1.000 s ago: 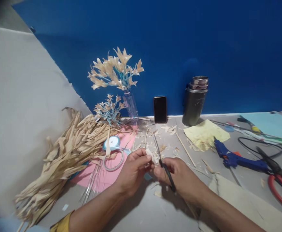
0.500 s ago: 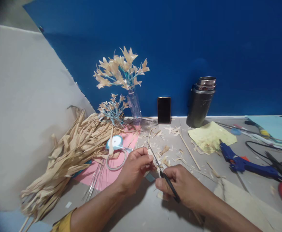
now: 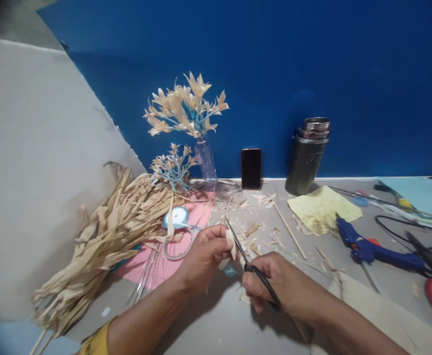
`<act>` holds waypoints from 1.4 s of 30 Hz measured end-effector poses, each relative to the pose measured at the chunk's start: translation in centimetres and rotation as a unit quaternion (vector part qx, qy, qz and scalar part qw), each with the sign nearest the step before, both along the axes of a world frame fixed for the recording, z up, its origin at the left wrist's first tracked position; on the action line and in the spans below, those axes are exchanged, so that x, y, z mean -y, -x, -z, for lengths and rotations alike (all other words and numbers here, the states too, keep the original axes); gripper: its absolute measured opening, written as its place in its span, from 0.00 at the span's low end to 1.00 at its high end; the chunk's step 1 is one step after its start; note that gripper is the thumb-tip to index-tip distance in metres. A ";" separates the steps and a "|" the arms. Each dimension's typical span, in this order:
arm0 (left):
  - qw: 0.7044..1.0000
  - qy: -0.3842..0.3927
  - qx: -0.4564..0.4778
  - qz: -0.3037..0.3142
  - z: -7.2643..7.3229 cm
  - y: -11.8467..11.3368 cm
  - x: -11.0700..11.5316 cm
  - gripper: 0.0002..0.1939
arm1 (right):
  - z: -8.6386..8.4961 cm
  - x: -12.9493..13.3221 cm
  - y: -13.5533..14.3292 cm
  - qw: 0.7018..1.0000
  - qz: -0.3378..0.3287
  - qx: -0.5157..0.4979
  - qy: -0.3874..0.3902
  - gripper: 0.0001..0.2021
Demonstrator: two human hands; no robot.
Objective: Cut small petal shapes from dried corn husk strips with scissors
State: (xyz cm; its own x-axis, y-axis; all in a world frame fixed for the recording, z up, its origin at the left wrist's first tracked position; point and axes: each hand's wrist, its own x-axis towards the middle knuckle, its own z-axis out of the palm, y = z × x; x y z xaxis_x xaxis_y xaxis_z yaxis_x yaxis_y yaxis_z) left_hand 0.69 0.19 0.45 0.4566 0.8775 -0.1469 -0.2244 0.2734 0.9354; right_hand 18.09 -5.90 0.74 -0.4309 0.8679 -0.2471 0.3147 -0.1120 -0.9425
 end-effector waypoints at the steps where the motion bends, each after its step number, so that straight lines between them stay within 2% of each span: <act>1: 1.000 -0.005 -0.006 -0.001 0.0 0.0 0.0 0.06 | 0.0 0.0 0.0 1.000 0.002 0.010 0.003 0.23; 5: 0.999 -0.020 -0.036 -0.009 -0.4 0.1 0.1 0.06 | 0.5 0.1 0.1 0.998 0.036 0.055 0.024 0.20; 10: 0.999 -0.010 -0.003 0.031 -0.9 0.2 0.2 0.03 | 0.4 -0.1 0.5 0.995 0.088 0.013 0.041 0.20; 14: 0.998 0.012 -0.009 0.064 -0.6 0.2 0.2 0.04 | -0.2 -0.4 0.5 0.979 0.196 -0.050 0.000 0.12; 17: 0.997 0.010 -0.036 0.074 -0.2 0.0 0.4 0.04 | -0.2 -0.4 0.2 0.959 0.274 -0.067 -0.037 0.13; 22: 0.994 -0.008 -0.067 0.085 0.1 -0.2 0.7 0.05 | -0.1 -0.2 0.1 0.953 0.290 -0.056 -0.059 0.13; 25: 0.995 0.025 -0.026 0.089 0.3 -0.4 0.8 0.09 | -0.3 -0.1 0.3 0.942 0.324 -0.054 -0.068 0.13; 28: 0.995 0.066 0.019 0.066 0.5 -0.7 1.0 0.12 | -0.6 -0.1 0.4 0.930 0.351 -0.057 -0.092 0.13; 35: 0.997 0.059 0.047 -0.007 0.3 -0.8 0.9 0.10 | -0.6 0.0 0.7 0.949 0.304 -0.046 -0.068 0.12; 39: 0.995 0.024 0.065 -0.071 -0.3 -0.4 0.2 0.09 | 0.1 0.0 0.7 0.986 0.156 -0.049 -0.026 0.19; 42: 0.993 0.014 0.069 -0.092 -0.5 -0.2 -0.2 0.08 | 0.5 0.1 1.0 0.996 0.076 -0.050 -0.004 0.23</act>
State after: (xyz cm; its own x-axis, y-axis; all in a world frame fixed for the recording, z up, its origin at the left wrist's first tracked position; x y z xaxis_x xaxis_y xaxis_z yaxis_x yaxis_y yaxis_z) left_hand 0.92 0.40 0.92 0.3072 0.9441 -0.1194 -0.3984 0.2415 0.8848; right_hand 17.11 -6.05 0.21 -0.3166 0.9267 -0.2027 0.2002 -0.1436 -0.9692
